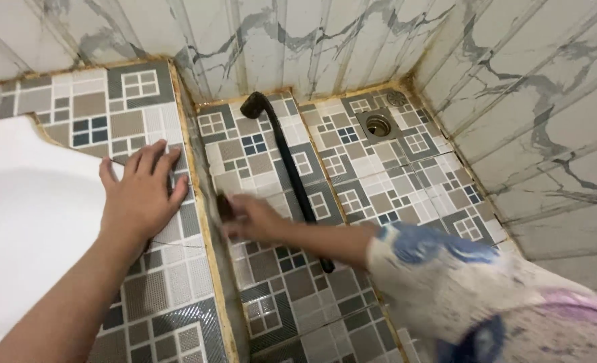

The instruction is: Scrub the tiles and grout around a squat toilet using a brush.

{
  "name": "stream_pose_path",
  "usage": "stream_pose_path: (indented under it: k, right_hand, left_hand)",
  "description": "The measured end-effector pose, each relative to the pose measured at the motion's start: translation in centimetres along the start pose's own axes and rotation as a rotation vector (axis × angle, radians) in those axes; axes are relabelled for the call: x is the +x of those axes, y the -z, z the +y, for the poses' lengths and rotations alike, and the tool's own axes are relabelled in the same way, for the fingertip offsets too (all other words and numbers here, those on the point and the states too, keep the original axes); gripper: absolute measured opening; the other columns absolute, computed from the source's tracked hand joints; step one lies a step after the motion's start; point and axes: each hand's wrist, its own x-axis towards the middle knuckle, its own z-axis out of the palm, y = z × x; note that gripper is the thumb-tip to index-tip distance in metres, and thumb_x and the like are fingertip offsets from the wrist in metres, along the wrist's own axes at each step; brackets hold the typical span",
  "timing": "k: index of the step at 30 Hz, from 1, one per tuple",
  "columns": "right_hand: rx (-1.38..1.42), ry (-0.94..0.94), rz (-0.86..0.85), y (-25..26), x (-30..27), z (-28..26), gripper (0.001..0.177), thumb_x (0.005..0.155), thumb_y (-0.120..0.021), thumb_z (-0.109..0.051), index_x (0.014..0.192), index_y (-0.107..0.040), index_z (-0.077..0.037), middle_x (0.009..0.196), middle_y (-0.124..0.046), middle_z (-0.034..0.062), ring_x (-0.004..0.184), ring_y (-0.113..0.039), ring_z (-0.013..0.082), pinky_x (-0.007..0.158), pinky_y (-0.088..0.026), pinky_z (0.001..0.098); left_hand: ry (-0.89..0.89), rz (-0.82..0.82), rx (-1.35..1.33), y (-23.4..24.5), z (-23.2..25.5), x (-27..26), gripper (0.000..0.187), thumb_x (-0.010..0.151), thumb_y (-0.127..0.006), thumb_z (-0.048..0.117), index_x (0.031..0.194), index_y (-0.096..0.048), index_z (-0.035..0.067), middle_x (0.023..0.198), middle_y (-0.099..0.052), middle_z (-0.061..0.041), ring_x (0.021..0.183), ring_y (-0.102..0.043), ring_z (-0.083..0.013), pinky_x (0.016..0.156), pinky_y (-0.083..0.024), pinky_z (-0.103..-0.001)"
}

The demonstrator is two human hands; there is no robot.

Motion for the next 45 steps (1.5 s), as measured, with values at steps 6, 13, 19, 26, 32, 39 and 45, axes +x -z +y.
stream_pose_path:
  k: [6,13,19,26,32,39,45]
  right_hand:
    - [-0.172,0.038,0.102,3.2,8.0,0.5,0.082,0.084,-0.08,-0.024,0.151,-0.036,-0.004,0.151,-0.043,0.0174,0.126,-0.058,0.0323,0.107,-0.051,0.0416]
    - [-0.203,0.085,-0.038,2.8,-0.6,-5.7,0.074,0.085,-0.079,-0.031,0.147,-0.047,-0.008,0.14,-0.055,0.0155,0.127,-0.061,0.0276,0.1,-0.051,0.0403]
    - [-0.294,0.27,-0.014,5.0,7.4,-2.6,0.076,0.089,-0.078,-0.028,0.153,-0.044,-0.007,0.136,-0.063,0.0149,0.126,-0.064,0.0285,0.11,-0.052,0.0412]
    - [-0.039,0.012,-0.073,3.4,3.4,-3.0,0.065,0.089,-0.074,-0.038,0.143,-0.055,-0.008,0.134,-0.065,0.0161,0.122,-0.067,0.0286,0.104,-0.051,0.0412]
    - [-0.172,0.059,-0.102,2.1,-1.8,-4.3,0.068,0.088,-0.079,-0.037,0.141,-0.056,-0.003,0.139,-0.059,0.0198,0.126,-0.063,0.0326,0.106,-0.051,0.0415]
    - [0.015,0.13,0.053,3.6,7.9,0.6,0.079,0.085,-0.078,-0.034,0.15,-0.047,-0.003,0.135,-0.062,0.0183,0.124,-0.066,0.03,0.107,-0.053,0.0402]
    - [0.172,-0.199,-0.272,2.0,-0.3,-3.0,0.074,0.088,-0.066,-0.056,0.14,-0.056,-0.004,0.128,-0.068,0.014,0.12,-0.069,0.0314,0.096,-0.054,0.0388]
  left_hand:
    - [0.008,-0.004,-0.019,0.2,-0.1,0.1,0.056,0.097,-0.045,0.047,0.148,-0.049,0.023,0.156,-0.043,-0.004,0.143,-0.04,-0.0218,0.115,-0.013,-0.071]
    - [-0.001,-0.012,0.005,0.1,0.0,0.2,0.054,0.097,-0.045,0.047,0.146,-0.05,0.024,0.155,-0.043,-0.004,0.142,-0.039,-0.0204,0.115,-0.012,-0.07]
    - [0.017,-0.005,-0.037,0.4,0.1,0.1,0.056,0.096,-0.046,0.046,0.147,-0.05,0.024,0.155,-0.044,-0.003,0.143,-0.039,-0.0193,0.116,-0.013,-0.07]
    - [0.027,0.004,-0.035,0.3,-0.1,0.0,0.056,0.096,-0.047,0.047,0.148,-0.05,0.024,0.154,-0.044,-0.003,0.142,-0.04,-0.0203,0.115,-0.014,-0.071]
    - [-0.02,0.033,-0.056,0.0,-0.1,0.0,0.057,0.097,-0.046,0.047,0.15,-0.049,0.024,0.156,-0.044,-0.004,0.142,-0.042,-0.0219,0.115,-0.014,-0.072]
    - [-0.022,0.026,-0.03,-0.9,-1.1,0.0,0.059,0.097,-0.044,0.049,0.152,-0.047,0.026,0.156,-0.044,-0.006,0.141,-0.042,-0.0242,0.114,-0.015,-0.072]
    - [-0.008,0.03,-0.054,-0.7,-1.0,-0.2,0.057,0.099,-0.042,0.049,0.152,-0.047,0.027,0.157,-0.044,-0.005,0.143,-0.042,-0.0235,0.118,-0.013,-0.071]
